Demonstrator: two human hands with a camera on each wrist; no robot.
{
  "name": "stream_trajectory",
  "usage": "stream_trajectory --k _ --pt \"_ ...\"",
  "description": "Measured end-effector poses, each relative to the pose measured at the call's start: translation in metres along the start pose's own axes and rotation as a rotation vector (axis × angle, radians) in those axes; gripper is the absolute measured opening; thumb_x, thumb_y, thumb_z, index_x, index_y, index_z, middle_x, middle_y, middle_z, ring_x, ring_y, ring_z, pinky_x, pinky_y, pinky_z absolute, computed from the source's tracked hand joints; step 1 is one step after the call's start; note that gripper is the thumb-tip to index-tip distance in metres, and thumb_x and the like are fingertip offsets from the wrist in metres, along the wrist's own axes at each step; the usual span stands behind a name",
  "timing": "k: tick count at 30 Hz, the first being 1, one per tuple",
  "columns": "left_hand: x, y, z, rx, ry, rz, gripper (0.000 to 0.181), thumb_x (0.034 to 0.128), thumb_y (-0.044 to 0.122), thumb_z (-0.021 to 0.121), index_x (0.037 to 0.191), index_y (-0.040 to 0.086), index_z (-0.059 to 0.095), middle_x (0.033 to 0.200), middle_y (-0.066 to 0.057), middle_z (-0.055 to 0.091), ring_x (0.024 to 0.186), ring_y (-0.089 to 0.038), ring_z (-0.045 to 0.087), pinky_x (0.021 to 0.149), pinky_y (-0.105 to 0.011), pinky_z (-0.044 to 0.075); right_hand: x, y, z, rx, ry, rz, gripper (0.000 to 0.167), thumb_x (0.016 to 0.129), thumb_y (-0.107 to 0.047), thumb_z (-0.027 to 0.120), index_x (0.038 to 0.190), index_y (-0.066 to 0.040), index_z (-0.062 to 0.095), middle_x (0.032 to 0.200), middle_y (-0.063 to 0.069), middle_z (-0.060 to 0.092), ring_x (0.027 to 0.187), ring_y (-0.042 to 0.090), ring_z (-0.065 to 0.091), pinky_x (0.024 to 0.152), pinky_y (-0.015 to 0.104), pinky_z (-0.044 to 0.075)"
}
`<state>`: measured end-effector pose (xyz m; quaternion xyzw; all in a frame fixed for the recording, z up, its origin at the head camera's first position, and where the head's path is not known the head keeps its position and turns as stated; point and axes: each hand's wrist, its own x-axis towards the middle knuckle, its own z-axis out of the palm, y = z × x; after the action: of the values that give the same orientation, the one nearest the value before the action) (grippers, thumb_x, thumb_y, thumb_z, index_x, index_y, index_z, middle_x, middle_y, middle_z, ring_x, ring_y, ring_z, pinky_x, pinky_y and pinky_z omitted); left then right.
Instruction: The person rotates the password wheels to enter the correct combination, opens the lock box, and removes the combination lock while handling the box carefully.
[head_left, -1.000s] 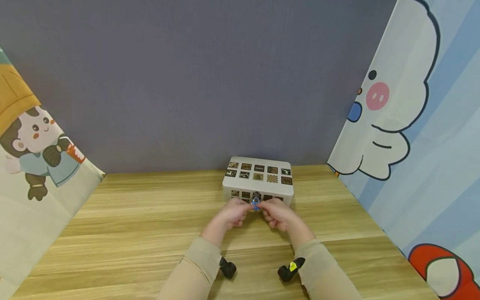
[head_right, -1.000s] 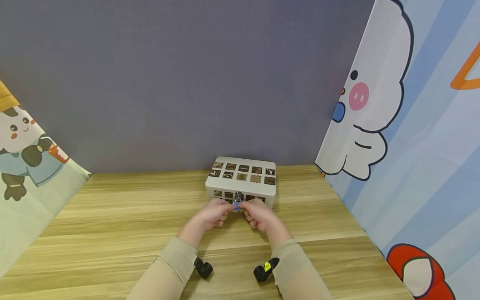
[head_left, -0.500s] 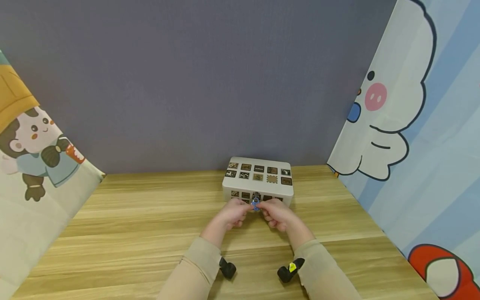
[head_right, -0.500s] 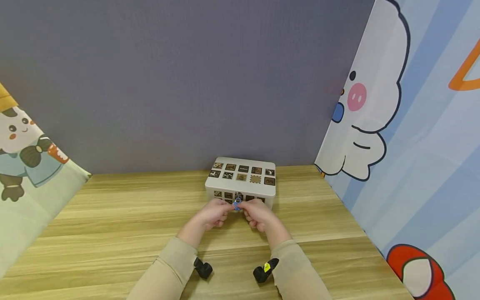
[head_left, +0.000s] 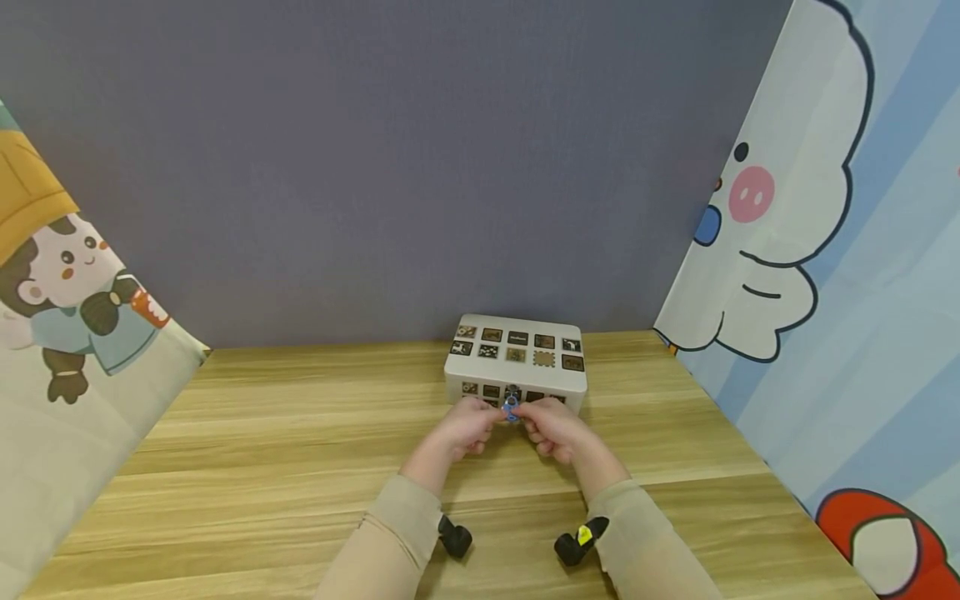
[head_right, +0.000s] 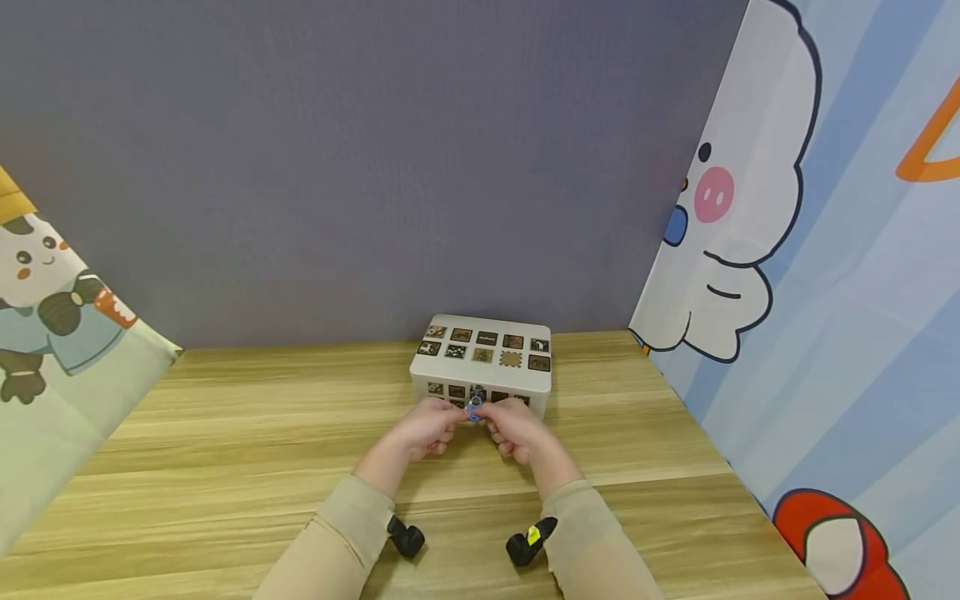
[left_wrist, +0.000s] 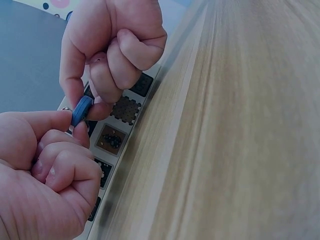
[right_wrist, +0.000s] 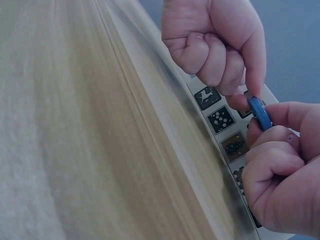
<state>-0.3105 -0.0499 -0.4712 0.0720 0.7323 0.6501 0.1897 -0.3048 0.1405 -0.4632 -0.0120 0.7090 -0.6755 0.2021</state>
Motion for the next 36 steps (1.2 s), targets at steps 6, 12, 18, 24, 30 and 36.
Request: stream_trajectory --k 6,12,18,24,30,36 --pt "-0.0009 0.0013 0.0002 -0.006 0.0 -0.004 0.03 0.1008 0.019 0.061 0.11 -0.009 0.068 0.054 0.009 0.035 0.044 -0.005 0.031 0.042 -0.019 0.031 -0.0004 0.0003 0.0001 -0.012 0.003 0.0 0.032 0.098 -0.023 0.061 0.07 -0.011 0.051 0.055 -0.006 0.033 0.044 0.006 0.024 0.04 0.019 0.02" --pt "-0.0015 0.0023 0.0002 -0.012 -0.005 -0.003 0.03 0.1012 0.018 0.06 0.109 -0.01 0.068 0.054 0.009 0.034 0.044 -0.005 0.031 0.042 -0.019 0.03 -0.0005 0.0011 0.0003 -0.014 0.007 -0.001 0.032 0.098 -0.024 0.061 0.07 -0.01 0.052 0.055 -0.006 0.034 0.045 0.006 0.025 0.04 0.019 0.021" --pt "-0.0016 0.0023 0.0001 -0.002 0.0 -0.006 0.029 0.1013 0.018 0.06 0.11 -0.009 0.069 0.054 0.008 0.035 0.044 -0.005 0.032 0.042 -0.019 0.031 -0.0009 0.0012 -0.0001 -0.003 0.005 0.002 0.032 0.098 -0.023 0.062 0.071 -0.009 0.052 0.055 -0.006 0.034 0.045 0.006 0.025 0.04 0.019 0.021" --pt "-0.0023 0.0022 0.0002 0.002 0.0 -0.003 0.03 0.1014 0.018 0.06 0.11 -0.01 0.068 0.053 0.008 0.034 0.044 -0.005 0.032 0.042 -0.019 0.032 -0.0008 0.0008 -0.0001 0.023 0.001 0.011 0.029 0.097 -0.022 0.063 0.075 -0.007 0.053 0.055 -0.006 0.033 0.045 0.006 0.024 0.041 0.019 0.02" --pt "-0.0027 0.0025 0.0001 0.003 -0.001 -0.002 0.03 0.1012 0.018 0.06 0.11 -0.01 0.069 0.053 0.009 0.034 0.044 -0.005 0.032 0.042 -0.019 0.032 -0.0006 0.0009 0.0005 0.03 0.0 0.014 0.026 0.097 -0.021 0.062 0.079 -0.004 0.055 0.055 -0.006 0.033 0.045 0.006 0.024 0.04 0.019 0.02" --pt "-0.0015 0.0013 -0.0002 0.002 -0.001 -0.002 0.03 0.1006 0.019 0.061 0.11 -0.009 0.069 0.053 0.009 0.034 0.044 -0.005 0.032 0.042 -0.019 0.032 -0.001 0.0011 -0.0004 0.03 -0.004 0.025 0.024 0.096 -0.022 0.063 0.081 -0.004 0.057 0.055 -0.006 0.032 0.045 0.006 0.024 0.04 0.019 0.02"
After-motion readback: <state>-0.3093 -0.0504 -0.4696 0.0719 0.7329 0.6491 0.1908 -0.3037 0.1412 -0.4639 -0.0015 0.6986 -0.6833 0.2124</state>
